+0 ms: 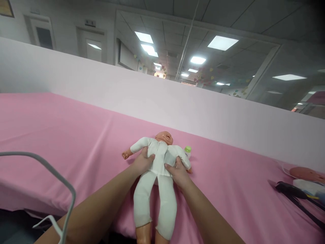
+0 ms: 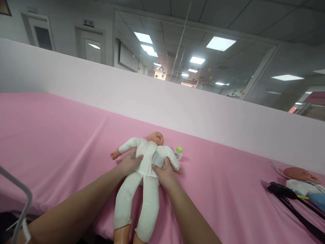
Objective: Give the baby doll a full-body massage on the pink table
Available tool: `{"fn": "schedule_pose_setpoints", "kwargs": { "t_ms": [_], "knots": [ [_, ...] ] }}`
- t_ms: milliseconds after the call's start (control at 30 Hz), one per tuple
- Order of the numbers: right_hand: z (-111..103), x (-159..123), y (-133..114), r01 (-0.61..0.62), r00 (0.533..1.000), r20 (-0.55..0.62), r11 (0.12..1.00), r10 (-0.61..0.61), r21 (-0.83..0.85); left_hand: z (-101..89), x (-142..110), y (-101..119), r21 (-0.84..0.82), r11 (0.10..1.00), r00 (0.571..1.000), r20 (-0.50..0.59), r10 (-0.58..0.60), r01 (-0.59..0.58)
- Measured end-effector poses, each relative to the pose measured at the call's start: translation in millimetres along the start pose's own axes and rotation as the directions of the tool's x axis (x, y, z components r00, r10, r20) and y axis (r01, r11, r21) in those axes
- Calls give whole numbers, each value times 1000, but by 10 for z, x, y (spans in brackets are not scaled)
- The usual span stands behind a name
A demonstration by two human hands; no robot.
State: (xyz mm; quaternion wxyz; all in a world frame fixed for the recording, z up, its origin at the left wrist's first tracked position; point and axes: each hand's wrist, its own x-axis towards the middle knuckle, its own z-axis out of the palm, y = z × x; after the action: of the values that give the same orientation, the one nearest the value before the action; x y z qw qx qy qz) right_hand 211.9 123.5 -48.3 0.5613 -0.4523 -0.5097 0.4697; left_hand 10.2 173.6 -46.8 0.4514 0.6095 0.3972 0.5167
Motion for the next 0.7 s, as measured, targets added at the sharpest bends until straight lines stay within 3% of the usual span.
{"fn": "schedule_pose_setpoints", "kwargs": {
  "t_ms": [133,300,533,700],
  "knots": [
    [-55,31,44,-30,999,-44,976,21,-216,-12,44,43,379,918,993,-8,-120,114],
    [-159,79,43,-43,997,-78,890,8,-454,-46,116,61,646,748,983,-26,-180,153],
    [-209,66,-70,-83,996,-54,600,66,-796,-72,43,102,834,534,988,-77,-135,138],
    [-216,48,-144,-66,991,0,478,137,-876,-20,-44,204,915,399,997,-72,28,55]
  ]
}}
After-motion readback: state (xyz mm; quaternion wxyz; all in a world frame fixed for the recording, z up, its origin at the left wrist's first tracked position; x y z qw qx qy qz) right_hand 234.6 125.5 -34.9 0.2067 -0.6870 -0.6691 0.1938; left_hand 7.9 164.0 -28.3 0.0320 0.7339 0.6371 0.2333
